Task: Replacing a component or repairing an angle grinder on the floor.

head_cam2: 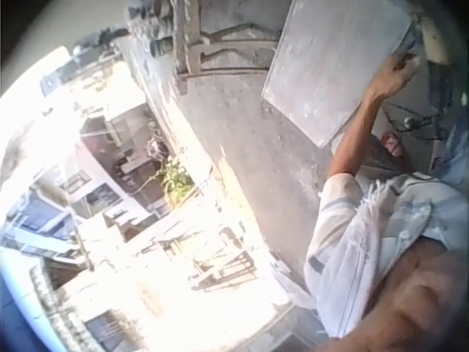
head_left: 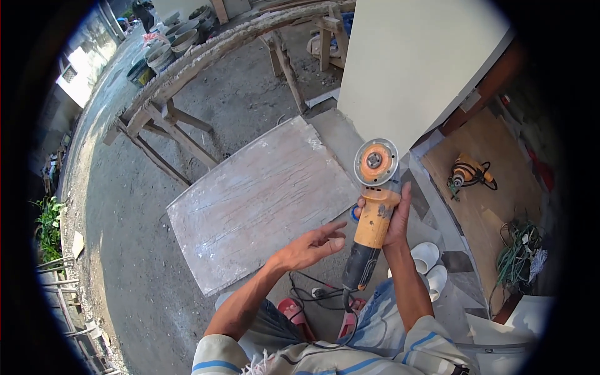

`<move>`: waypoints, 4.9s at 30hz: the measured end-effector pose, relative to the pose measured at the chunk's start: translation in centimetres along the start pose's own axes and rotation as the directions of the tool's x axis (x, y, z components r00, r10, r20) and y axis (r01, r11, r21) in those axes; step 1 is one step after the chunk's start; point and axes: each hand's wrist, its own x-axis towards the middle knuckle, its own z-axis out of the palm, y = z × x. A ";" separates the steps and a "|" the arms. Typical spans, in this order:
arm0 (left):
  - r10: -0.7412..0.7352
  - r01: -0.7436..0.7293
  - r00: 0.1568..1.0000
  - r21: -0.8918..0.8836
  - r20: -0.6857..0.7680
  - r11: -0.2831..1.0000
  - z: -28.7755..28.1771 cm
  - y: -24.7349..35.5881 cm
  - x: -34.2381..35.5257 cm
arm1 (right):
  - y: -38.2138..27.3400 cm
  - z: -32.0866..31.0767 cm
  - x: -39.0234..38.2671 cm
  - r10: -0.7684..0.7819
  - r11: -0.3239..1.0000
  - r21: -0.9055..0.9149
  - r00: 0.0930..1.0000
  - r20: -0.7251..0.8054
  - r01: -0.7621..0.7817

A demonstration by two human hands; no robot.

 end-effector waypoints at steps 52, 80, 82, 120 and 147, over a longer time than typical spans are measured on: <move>0.851 -0.078 0.522 0.997 0.051 -0.012 -1.9 -2.0 1.9 | 5.6 -4.5 -0.2 0.286 0.957 -0.078 0.955 0.080 -0.281; 0.837 -0.154 0.543 0.988 0.060 0.029 -2.0 -0.2 0.4 | 11.0 -3.3 -1.5 0.482 0.872 -0.065 0.874 -0.055 -0.485; 0.825 -0.147 0.561 0.989 0.063 0.024 -2.4 -0.6 0.0 | 11.2 -2.2 -1.5 0.482 0.869 -0.087 0.873 -0.068 -0.487; 0.532 -0.635 0.573 0.073 -0.624 0.769 0.0 -3.6 3.6 | 10.3 -4.6 -1.1 0.397 0.896 0.186 0.915 0.068 -0.402; 0.636 -0.599 0.421 0.329 -0.647 0.730 -0.1 -4.0 4.2 | 11.2 -4.2 -2.4 0.403 0.893 0.196 0.914 0.054 -0.405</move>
